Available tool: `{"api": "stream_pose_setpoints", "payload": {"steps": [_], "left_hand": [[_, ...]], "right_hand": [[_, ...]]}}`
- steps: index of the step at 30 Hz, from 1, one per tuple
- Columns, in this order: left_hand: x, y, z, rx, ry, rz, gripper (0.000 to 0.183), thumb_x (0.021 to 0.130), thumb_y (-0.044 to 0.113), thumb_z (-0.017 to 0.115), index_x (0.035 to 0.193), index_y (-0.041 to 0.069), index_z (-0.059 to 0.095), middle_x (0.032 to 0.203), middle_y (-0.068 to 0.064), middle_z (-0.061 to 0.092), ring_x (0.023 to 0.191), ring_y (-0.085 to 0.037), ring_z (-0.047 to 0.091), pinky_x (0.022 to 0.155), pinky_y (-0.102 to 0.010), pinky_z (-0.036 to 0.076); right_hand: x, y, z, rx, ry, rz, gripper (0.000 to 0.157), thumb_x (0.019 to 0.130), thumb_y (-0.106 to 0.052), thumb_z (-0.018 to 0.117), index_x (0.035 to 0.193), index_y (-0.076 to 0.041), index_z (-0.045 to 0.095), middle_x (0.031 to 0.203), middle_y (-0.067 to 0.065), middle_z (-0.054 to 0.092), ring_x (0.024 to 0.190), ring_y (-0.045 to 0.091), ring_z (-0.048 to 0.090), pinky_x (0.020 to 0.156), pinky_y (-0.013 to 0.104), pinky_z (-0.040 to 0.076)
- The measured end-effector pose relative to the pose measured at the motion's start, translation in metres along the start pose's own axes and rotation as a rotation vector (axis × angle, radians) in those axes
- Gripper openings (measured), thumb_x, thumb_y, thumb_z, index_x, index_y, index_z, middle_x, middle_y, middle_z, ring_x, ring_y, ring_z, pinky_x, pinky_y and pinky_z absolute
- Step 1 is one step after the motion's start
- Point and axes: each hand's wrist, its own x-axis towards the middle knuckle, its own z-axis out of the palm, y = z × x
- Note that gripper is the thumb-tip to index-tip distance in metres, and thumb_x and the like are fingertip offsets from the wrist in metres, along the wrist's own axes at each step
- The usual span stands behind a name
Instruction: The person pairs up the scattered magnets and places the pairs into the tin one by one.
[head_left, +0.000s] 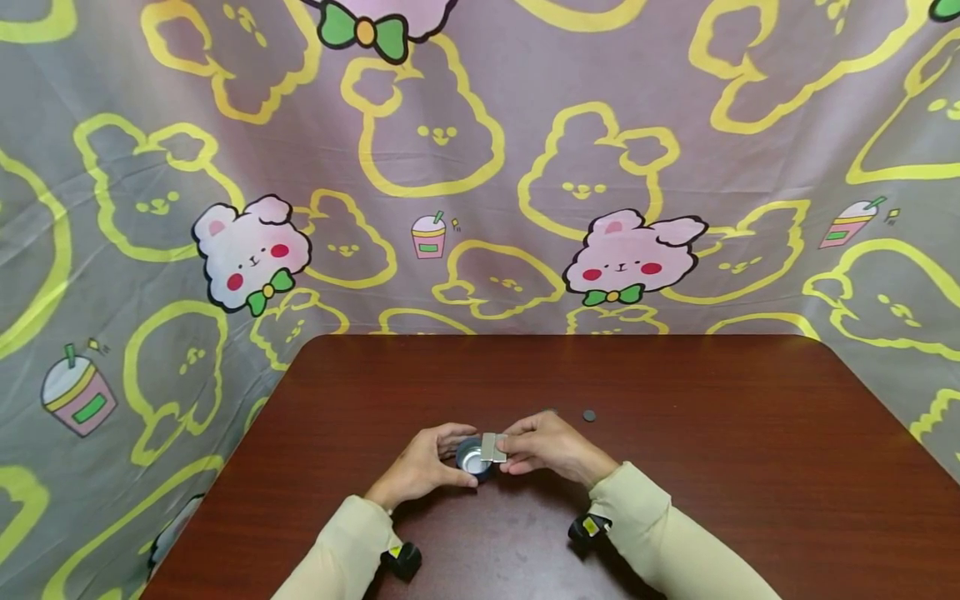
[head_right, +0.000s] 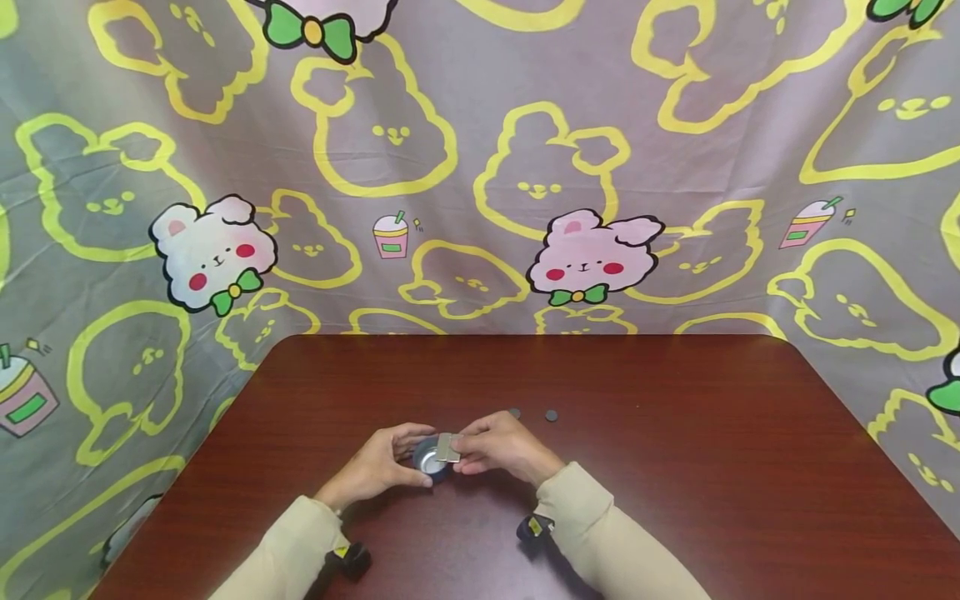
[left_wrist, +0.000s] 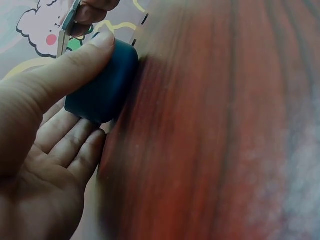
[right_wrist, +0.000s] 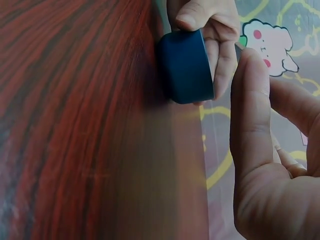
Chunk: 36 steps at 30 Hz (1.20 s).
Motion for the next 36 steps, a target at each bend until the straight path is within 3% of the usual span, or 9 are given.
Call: {"api": "stream_pose_setpoints", "payload": {"steps": [4,6,12,36], "left_hand": [[0.0,0.002,0.0,-0.005,-0.001,0.005,0.064,0.069,0.001,0.081,0.125,-0.007,0.051,0.118,-0.019,0.059,0.111,-0.032,0.056,0.09,-0.042,0.046],[0.002,-0.006,0.001,-0.011,0.005,0.003,0.066,0.068,0.004,0.082,0.125,-0.005,0.052,0.118,-0.017,0.06,0.111,-0.029,0.056,0.089,-0.039,0.047],[0.002,-0.009,0.001,0.001,0.01,-0.001,0.067,0.068,0.011,0.084,0.126,-0.003,0.053,0.117,-0.013,0.061,0.11,-0.025,0.057,0.087,-0.031,0.049],[0.003,-0.01,0.001,0.018,0.012,-0.013,0.068,0.067,0.011,0.084,0.126,-0.002,0.053,0.117,-0.009,0.062,0.11,-0.02,0.057,0.088,-0.03,0.048]], "right_hand": [[0.002,-0.001,0.003,-0.003,-0.009,0.005,0.027,0.087,-0.003,0.063,0.106,0.016,0.06,0.085,0.017,0.065,0.072,0.021,0.067,0.067,0.029,0.055],[0.002,-0.001,0.004,-0.008,-0.012,0.008,0.026,0.087,-0.003,0.063,0.106,0.015,0.06,0.085,0.017,0.065,0.071,0.02,0.067,0.067,0.028,0.055],[0.004,0.0,0.007,-0.006,-0.016,0.013,0.026,0.087,-0.004,0.064,0.105,0.014,0.061,0.083,0.016,0.066,0.07,0.018,0.067,0.063,0.025,0.055],[0.011,0.005,0.014,-0.011,0.017,0.037,0.025,0.084,-0.003,0.067,0.102,0.014,0.061,0.081,0.017,0.066,0.067,0.018,0.067,0.062,0.025,0.055]]}}
